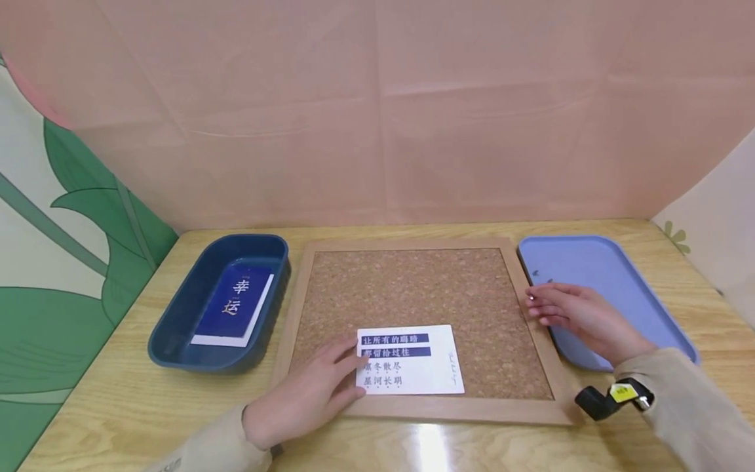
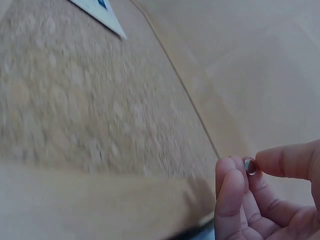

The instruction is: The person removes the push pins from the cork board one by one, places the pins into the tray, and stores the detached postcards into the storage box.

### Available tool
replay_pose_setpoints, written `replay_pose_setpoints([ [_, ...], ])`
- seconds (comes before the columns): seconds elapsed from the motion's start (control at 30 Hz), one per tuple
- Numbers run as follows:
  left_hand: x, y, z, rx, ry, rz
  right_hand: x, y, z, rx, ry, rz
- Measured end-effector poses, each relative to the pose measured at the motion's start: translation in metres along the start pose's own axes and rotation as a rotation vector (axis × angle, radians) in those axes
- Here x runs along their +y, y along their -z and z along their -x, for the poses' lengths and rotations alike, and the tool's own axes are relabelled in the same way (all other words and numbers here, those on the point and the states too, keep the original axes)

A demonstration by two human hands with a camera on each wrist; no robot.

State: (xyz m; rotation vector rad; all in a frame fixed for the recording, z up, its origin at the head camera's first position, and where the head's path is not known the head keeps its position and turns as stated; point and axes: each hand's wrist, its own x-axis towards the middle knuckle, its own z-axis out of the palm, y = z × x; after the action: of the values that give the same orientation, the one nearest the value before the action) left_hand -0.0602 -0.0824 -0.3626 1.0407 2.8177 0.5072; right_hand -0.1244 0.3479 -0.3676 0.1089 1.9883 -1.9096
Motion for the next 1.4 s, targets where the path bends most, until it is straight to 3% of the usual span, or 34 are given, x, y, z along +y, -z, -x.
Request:
replay_pose_setpoints([
  [0.23,0.001,0.001,0.0,-0.013,0.009,0.009,0.009,0.022,0.002,-0.036,0.067,-0.088],
  [0.4,0.001,0.001,0.0,-0.016,0.013,0.012,0.012,0.034,0.003,0.005,0.048,-0.01],
  [0.67,0.0,0.0,0.0,0.0,-0.004,0.007,0.017,0.047,0.007,-0.001,0.04,0.089],
  [0.9,-0.001,-0.001,0.0,0.003,-0.007,0.008,0.019,0.046,0.003,0.089,-0.032,0.341],
  [1.13,-0.002,-0.003,-0.001,0.007,-0.004,0.007,0.014,0.038,0.001,0.123,-0.073,0.571],
  [1.4,-0.002,-0.002,-0.001,0.009,-0.006,0.007,0.009,0.032,0.001,0.153,-0.074,0.703],
])
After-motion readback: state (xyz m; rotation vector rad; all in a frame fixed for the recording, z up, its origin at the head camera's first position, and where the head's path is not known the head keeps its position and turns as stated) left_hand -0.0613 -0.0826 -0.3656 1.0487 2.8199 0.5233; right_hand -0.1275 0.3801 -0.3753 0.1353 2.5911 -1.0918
